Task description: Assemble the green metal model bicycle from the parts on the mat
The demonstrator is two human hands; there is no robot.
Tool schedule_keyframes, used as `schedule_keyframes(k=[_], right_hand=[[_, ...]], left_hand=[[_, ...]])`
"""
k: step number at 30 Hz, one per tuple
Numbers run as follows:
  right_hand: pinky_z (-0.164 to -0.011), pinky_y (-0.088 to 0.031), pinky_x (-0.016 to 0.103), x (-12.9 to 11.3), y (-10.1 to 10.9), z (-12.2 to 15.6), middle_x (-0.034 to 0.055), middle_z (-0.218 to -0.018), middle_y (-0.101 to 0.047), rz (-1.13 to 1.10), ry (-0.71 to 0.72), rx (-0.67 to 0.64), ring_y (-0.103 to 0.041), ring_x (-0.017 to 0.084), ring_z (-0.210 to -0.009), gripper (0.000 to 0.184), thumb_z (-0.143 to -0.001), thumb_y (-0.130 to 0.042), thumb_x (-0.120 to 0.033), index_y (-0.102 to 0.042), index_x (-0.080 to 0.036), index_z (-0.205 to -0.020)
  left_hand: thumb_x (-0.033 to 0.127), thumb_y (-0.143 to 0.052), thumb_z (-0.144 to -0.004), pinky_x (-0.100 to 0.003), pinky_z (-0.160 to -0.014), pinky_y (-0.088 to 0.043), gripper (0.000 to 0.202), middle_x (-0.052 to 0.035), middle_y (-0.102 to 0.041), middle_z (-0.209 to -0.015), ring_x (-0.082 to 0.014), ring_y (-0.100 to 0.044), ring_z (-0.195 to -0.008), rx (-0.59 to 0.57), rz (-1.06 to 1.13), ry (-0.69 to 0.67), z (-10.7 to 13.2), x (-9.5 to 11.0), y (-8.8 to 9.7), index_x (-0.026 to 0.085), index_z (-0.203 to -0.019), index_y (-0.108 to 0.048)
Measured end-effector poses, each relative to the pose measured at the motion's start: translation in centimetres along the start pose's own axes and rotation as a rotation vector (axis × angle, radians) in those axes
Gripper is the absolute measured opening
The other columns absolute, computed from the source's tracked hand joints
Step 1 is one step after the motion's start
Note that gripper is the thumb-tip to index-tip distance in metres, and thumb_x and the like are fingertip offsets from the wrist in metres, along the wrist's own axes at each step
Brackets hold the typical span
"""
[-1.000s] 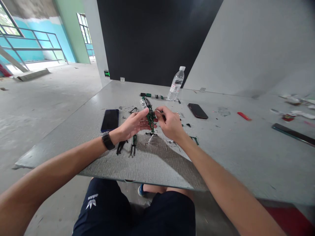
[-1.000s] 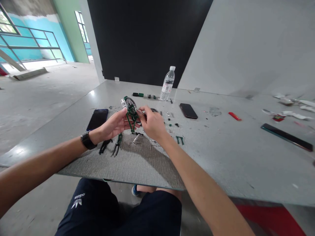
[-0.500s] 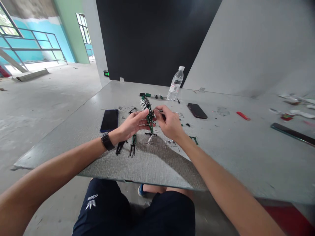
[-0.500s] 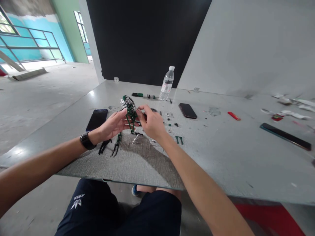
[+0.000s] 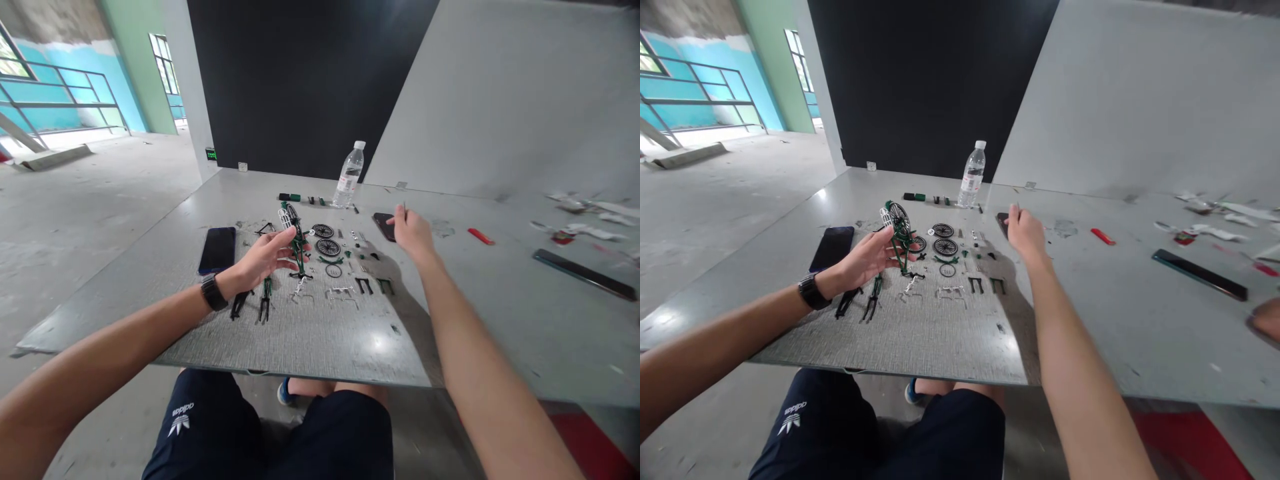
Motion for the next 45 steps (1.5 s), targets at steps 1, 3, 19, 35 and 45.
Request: schedule_keyframes(k=[1,3,19,35,45], right_hand=[[-0.083,-0.045,0.041,1.1,0.0,-0.3,0.0170,-0.088,-0.075,0.026,-0.042,-0.019,-0.069,0.032,-0.090,0.065,-0.101,-0.021,-0.061,-0.066,-0.022,-0.076],[-0.085,-0.045,0.042,2.7,-0.1,-0.5,0.0174,-0.090,-0.076,0.058,-0.095,-0.047,-0.069,0.032,-0.094,0.065,-0.101,-0.020,-0.060,-0.067,-0.021,-0.078],[-0.063,-0.035,0.032,-2.4,0.4,1.8,0.0019,-0.075,-0.059,-0.019,0.331,-0.531,-0.048,0.016,-0.065,0.039,-0.081,-0.068,-0.060,-0.065,-0.021,-0.085],[-0.063,-0.039,0.036,-3.1,-2.4,2.1,0.0059,-0.080,-0.069,0.071,0.427,-0.730,-0.059,0.021,-0.073,0.029,-0.073,-0.076,-0.049,-0.078,-0.023,-0.086],[-0.061,-0.037,0.035,-3.8,-1.6,2.8,0.0056,-0.073,-0.067,0.081,0.342,-0.818,-0.056,0.020,-0.067,0.030,-0.074,-0.074,-0.049,-0.075,-0.020,-0.081]], left_hand=[[0.064,-0.065,-0.087,-0.041,-0.083,-0.048,0.056,-0.0190,-0.072,-0.116,-0.0271,-0.068,-0.095,0.002,-0.006,0.000,0.0,0.0,0.0,0.012,-0.107,-0.070],[0.064,-0.066,-0.086,-0.040,-0.082,-0.048,0.056,-0.0189,-0.072,-0.116,-0.0264,-0.068,-0.094,0.009,-0.014,0.001,0.1,0.1,-0.1,0.012,-0.106,-0.070],[0.063,-0.065,-0.087,-0.036,-0.076,-0.050,0.053,-0.0174,-0.075,-0.113,-0.0250,-0.071,-0.093,0.049,-0.012,0.023,-0.2,-0.3,0.2,0.013,-0.102,-0.071],[0.064,-0.065,-0.086,-0.035,-0.075,-0.050,0.052,-0.0165,-0.076,-0.109,-0.0233,-0.071,-0.089,0.046,-0.024,0.030,-0.2,-0.5,0.0,0.014,-0.098,-0.071],[0.054,-0.078,-0.079,-0.035,-0.074,-0.051,0.042,-0.0096,-0.073,-0.096,-0.0186,-0.069,-0.079,0.052,0.036,0.027,-0.2,-0.8,0.1,0.016,-0.092,-0.065]])
Point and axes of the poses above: each hand's wrist, its own z-axis away from the middle knuckle, its own y-axis out of the back of the hand, x = y × z, the point moved 1 cm from there along -z, towards the middle knuckle
